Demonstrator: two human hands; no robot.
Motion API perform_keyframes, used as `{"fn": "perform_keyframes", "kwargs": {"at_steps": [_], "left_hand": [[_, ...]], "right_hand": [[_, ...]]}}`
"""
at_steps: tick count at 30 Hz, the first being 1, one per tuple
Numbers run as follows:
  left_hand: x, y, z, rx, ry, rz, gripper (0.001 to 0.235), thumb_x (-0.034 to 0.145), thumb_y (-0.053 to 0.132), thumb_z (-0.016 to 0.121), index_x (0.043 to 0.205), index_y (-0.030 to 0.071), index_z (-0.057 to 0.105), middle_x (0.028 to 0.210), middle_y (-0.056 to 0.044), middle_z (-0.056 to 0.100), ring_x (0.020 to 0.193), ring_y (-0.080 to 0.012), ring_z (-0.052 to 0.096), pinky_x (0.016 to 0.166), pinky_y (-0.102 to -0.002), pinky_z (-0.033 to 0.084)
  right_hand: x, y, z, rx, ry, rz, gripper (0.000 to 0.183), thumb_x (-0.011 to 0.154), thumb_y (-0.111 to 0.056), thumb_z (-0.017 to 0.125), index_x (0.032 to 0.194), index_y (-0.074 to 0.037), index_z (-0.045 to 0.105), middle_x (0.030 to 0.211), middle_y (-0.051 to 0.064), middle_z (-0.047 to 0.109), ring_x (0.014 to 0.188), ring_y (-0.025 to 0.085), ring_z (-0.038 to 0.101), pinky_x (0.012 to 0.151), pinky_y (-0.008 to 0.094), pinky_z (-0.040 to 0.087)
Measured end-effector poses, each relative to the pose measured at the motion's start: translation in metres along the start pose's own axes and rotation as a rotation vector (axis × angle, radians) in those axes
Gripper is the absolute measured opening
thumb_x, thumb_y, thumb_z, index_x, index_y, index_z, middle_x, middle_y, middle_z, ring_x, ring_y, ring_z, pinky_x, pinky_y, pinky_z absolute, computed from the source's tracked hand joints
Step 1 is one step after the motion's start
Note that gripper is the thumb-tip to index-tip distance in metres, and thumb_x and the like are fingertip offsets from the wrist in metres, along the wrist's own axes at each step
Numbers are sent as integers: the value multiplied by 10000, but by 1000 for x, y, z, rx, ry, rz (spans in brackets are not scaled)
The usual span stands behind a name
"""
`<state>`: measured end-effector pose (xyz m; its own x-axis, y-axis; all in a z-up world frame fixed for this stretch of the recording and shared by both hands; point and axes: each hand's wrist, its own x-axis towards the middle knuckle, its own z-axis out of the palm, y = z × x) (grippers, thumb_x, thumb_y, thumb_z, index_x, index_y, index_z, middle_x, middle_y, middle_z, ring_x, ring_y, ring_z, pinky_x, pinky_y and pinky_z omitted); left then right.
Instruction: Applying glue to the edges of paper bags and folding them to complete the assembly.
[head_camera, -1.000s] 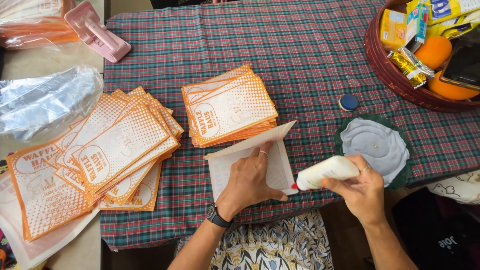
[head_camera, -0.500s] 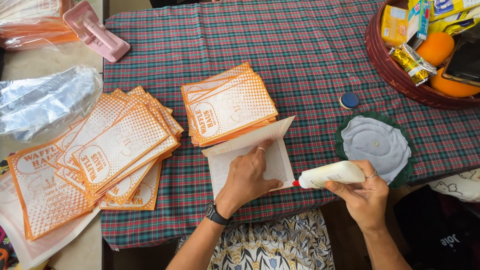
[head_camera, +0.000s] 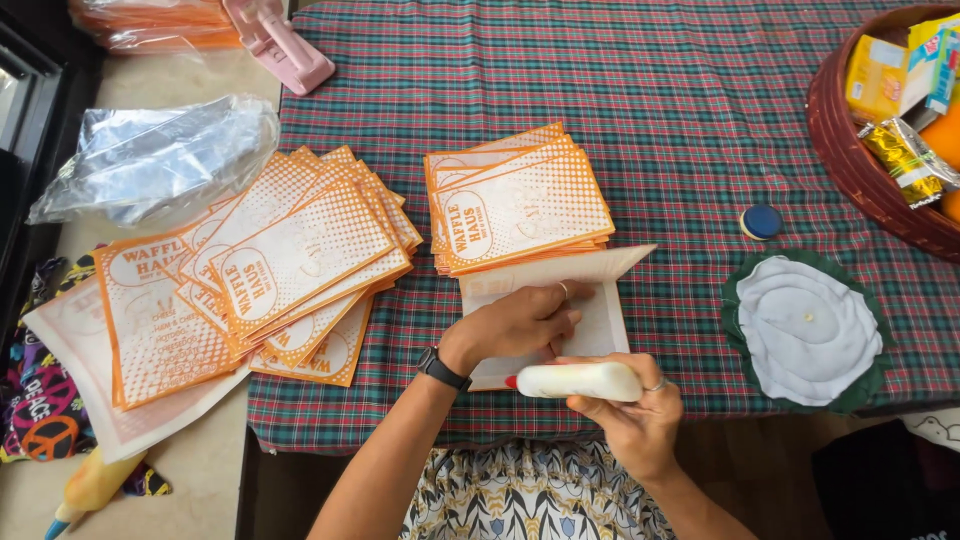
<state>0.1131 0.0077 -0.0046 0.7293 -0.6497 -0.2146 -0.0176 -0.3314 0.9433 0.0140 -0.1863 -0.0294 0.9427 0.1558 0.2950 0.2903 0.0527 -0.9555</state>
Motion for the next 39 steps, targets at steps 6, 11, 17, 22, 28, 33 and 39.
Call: {"fn": "perform_keyframes", "kwargs": {"at_steps": [6, 11, 17, 22, 28, 33, 39], "left_hand": [[-1, -11, -1, -43, 54, 71, 466, 1065, 267, 384, 1439, 30, 526, 911, -111, 700, 779, -209, 684, 756, -334, 572], [1, -19, 5, 102, 124, 173, 438, 1040, 270, 419, 1384, 38, 558, 1195, -145, 692, 1063, -269, 654, 911, -382, 503], [-58, 26, 54, 184, 387, 381, 179, 1011, 100, 583, 1169, 29, 627, 1027, -161, 684, 898, -348, 685, 790, -424, 536], [-103, 32, 92, 429, 469, 507, 121, 1047, 107, 625, 1071, -10, 643, 837, -113, 574, 628, -287, 542, 431, -403, 386], [-118, -6, 86, 907, 760, 426, 360, 827, -111, 789, 1161, -36, 678, 1074, -161, 686, 891, -277, 609, 687, -362, 580], [-121, -31, 83, 933, 711, 388, 339, 965, -74, 578, 1300, -71, 629, 1394, -251, 606, 1377, -475, 494, 1066, -571, 470], [-119, -40, 79, 918, 736, 356, 335, 941, -89, 609, 1265, -28, 666, 1410, -219, 615, 1391, -447, 497, 1143, -609, 381]], "right_hand": [[9, -3, 32, -9, -108, -8, 369, 853, -190, 809, 1122, -52, 596, 1138, 232, 772, 1100, 349, 777, 908, 373, 690], [6, 34, -21, 226, 184, 166, 528, 770, -48, 824, 1248, -2, 603, 1046, 113, 711, 946, 223, 703, 831, 373, 630], [56, -21, -102, 37, 378, 295, 514, 918, -148, 706, 1361, -21, 478, 1163, 135, 641, 908, 248, 675, 644, 362, 556], [75, -39, -115, -419, 264, 572, 395, 965, -136, 692, 1308, -67, 509, 848, 132, 646, 586, 176, 554, 387, 294, 391], [53, -47, -100, -1354, 54, -366, 263, 1013, -148, 782, 1246, -30, 809, 1118, 154, 635, 993, 330, 590, 862, 434, 523], [39, -48, -62, -726, -437, -559, 152, 862, 90, 718, 1010, 76, 685, 1173, 251, 696, 1148, 466, 693, 1012, 547, 627], [38, -29, -67, -858, -515, -584, 225, 870, 75, 725, 1094, 66, 729, 1207, 200, 716, 1217, 402, 667, 1064, 478, 594]]}}
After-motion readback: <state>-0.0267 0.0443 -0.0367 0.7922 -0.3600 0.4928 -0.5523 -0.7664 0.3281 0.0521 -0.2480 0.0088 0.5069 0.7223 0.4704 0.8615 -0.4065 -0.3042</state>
